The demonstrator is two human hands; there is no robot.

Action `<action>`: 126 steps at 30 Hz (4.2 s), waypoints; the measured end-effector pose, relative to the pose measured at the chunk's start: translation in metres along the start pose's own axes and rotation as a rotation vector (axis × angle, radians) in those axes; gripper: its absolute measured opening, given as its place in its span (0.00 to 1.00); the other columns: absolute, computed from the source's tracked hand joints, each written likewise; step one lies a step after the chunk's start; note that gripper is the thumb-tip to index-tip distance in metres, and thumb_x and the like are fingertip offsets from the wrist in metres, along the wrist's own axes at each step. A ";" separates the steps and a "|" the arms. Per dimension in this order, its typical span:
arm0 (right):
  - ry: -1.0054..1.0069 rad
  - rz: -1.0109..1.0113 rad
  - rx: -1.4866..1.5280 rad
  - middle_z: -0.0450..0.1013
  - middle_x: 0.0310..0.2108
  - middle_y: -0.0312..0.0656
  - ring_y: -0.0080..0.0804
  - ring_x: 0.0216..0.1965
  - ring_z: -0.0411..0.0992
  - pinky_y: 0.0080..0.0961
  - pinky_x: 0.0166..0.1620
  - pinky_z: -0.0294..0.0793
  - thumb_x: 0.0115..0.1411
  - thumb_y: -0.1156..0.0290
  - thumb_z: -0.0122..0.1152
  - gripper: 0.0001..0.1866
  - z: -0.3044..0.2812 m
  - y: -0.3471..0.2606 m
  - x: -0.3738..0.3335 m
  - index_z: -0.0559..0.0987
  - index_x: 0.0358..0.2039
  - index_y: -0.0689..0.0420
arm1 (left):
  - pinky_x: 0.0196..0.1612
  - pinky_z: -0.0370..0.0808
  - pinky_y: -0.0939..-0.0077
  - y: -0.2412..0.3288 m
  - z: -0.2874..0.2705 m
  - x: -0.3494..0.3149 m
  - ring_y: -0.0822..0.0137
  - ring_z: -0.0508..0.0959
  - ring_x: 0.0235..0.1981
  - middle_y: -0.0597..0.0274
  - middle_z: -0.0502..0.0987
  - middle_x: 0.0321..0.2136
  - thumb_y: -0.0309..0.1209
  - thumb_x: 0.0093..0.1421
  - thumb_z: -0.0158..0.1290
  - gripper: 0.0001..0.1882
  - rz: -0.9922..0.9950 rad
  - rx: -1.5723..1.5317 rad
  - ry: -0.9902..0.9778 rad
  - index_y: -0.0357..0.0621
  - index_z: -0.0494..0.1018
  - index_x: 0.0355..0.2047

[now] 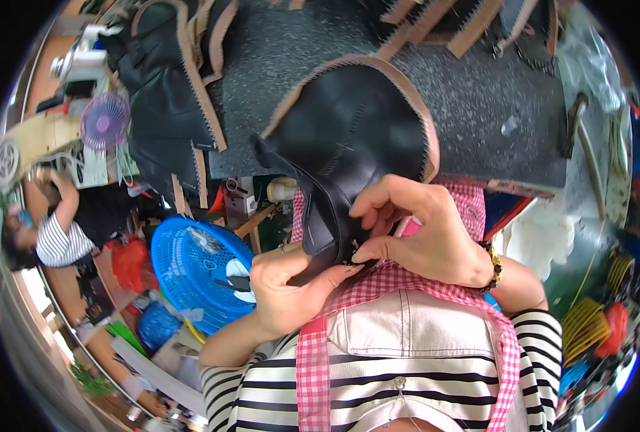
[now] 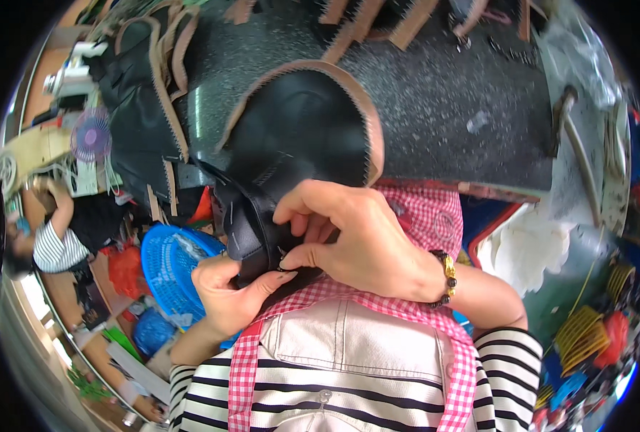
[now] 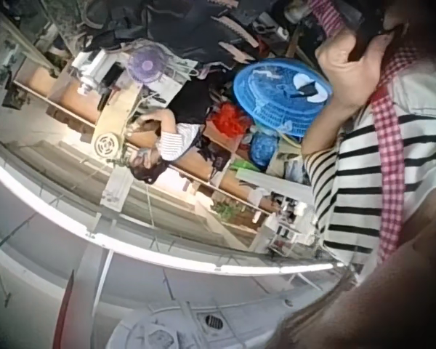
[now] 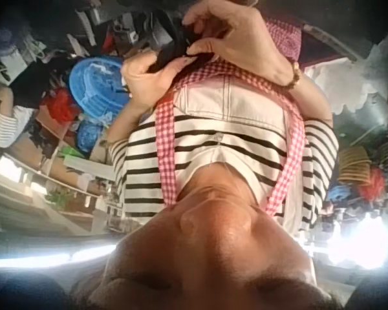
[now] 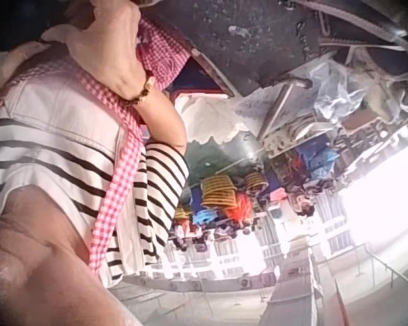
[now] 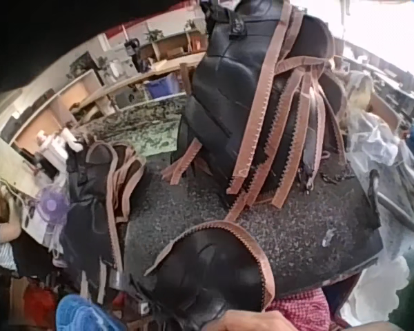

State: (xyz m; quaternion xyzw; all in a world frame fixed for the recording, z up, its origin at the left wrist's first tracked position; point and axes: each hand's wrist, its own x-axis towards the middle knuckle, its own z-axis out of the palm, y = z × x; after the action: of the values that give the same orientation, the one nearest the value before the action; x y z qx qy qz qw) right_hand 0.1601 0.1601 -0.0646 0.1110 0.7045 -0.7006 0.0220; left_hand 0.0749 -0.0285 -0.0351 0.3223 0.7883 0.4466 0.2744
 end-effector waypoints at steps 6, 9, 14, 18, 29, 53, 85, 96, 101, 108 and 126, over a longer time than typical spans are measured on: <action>-0.028 0.055 0.236 0.77 0.31 0.37 0.18 0.32 0.77 0.14 0.35 0.77 0.53 0.79 0.70 0.12 -0.002 0.007 0.002 0.79 0.37 0.64 | 0.24 0.71 0.81 -0.009 -0.002 -0.003 0.78 0.77 0.20 0.59 0.80 0.21 0.22 0.50 0.66 0.07 -0.049 -0.118 -0.025 0.36 0.81 0.30; 0.022 0.054 0.122 0.77 0.31 0.38 0.21 0.32 0.78 0.16 0.34 0.77 0.51 0.81 0.70 0.10 -0.001 0.005 0.003 0.79 0.35 0.64 | 0.21 0.67 0.82 0.001 0.000 0.005 0.79 0.73 0.18 0.63 0.77 0.16 0.27 0.46 0.71 0.11 -0.122 -0.210 0.039 0.37 0.79 0.22; 0.080 -0.276 -0.226 0.76 0.33 0.39 0.23 0.31 0.77 0.19 0.33 0.75 0.48 0.83 0.70 0.10 -0.004 0.002 0.004 0.82 0.33 0.62 | 0.21 0.63 0.83 0.001 -0.003 0.014 0.85 0.68 0.19 0.65 0.76 0.15 0.26 0.46 0.70 0.12 -0.138 -0.264 -0.034 0.35 0.76 0.19; 0.105 -0.234 -0.223 0.77 0.32 0.38 0.22 0.30 0.75 0.18 0.32 0.73 0.48 0.83 0.70 0.09 -0.004 0.001 0.000 0.84 0.32 0.60 | 0.23 0.67 0.84 0.001 -0.008 0.018 0.85 0.70 0.21 0.67 0.78 0.17 0.25 0.47 0.70 0.09 -0.184 -0.320 -0.069 0.34 0.79 0.23; 0.017 -0.155 0.000 0.76 0.35 0.41 0.22 0.32 0.74 0.15 0.34 0.73 0.49 0.86 0.69 0.10 -0.009 0.009 -0.004 0.82 0.33 0.65 | 0.24 0.65 0.81 0.001 -0.004 0.018 0.85 0.68 0.22 0.68 0.75 0.17 0.25 0.48 0.68 0.10 -0.170 -0.309 -0.126 0.34 0.77 0.22; -0.045 -1.122 -1.162 0.79 0.27 0.40 0.34 0.37 0.79 0.62 0.58 0.61 0.40 0.73 0.62 0.09 -0.040 -0.034 -0.003 0.69 0.15 0.55 | 0.23 0.68 0.82 0.009 0.013 0.007 0.70 0.73 0.21 0.48 0.80 0.28 0.27 0.39 0.55 0.16 0.860 0.791 0.263 0.30 0.80 0.30; -0.052 -1.126 -1.182 0.77 0.24 0.39 0.32 0.30 0.78 0.41 0.49 0.61 0.33 0.73 0.61 0.14 -0.032 -0.053 -0.011 0.62 0.13 0.52 | 0.19 0.65 0.83 0.020 0.017 0.006 0.74 0.72 0.17 0.49 0.81 0.28 0.29 0.40 0.57 0.15 0.850 0.642 0.247 0.34 0.81 0.30; 0.115 -0.771 -1.423 0.77 0.31 0.42 0.30 0.31 0.77 0.24 0.32 0.71 0.39 0.73 0.61 0.14 -0.039 -0.105 -0.012 0.79 0.30 0.61 | 0.25 0.69 0.83 0.022 -0.004 0.049 0.67 0.79 0.26 0.50 0.83 0.33 0.32 0.60 0.53 0.12 1.119 0.917 0.467 0.40 0.83 0.36; 0.153 -0.853 -1.370 0.76 0.33 0.42 0.29 0.30 0.76 0.23 0.32 0.71 0.36 0.70 0.58 0.19 -0.043 -0.088 -0.002 0.80 0.32 0.63 | 0.26 0.71 0.81 0.016 -0.006 0.055 0.68 0.79 0.29 0.54 0.83 0.35 0.40 0.67 0.49 0.17 1.148 0.903 0.449 0.41 0.82 0.36; 0.153 -0.975 -1.385 0.76 0.29 0.43 0.30 0.28 0.75 0.25 0.33 0.72 0.31 0.70 0.56 0.22 -0.043 -0.082 0.001 0.81 0.30 0.65 | 0.26 0.69 0.83 0.021 -0.007 0.055 0.69 0.78 0.27 0.53 0.83 0.34 0.36 0.63 0.52 0.14 1.127 0.848 0.478 0.41 0.83 0.33; -0.127 -0.463 -1.534 0.75 0.40 0.39 0.36 0.34 0.77 0.28 0.34 0.75 0.36 0.65 0.69 0.28 -0.062 -0.160 -0.015 0.80 0.43 0.56 | 0.34 0.73 0.77 -0.007 -0.030 0.098 0.65 0.80 0.35 0.55 0.81 0.41 0.27 0.54 0.58 0.09 1.160 0.856 0.545 0.41 0.81 0.36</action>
State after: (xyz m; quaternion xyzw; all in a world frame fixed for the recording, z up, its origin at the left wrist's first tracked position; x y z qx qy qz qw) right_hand 0.1529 0.2202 0.0965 -0.1241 0.9921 -0.0133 -0.0135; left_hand -0.0113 0.0273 -0.0417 0.6408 0.6369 0.2389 -0.3560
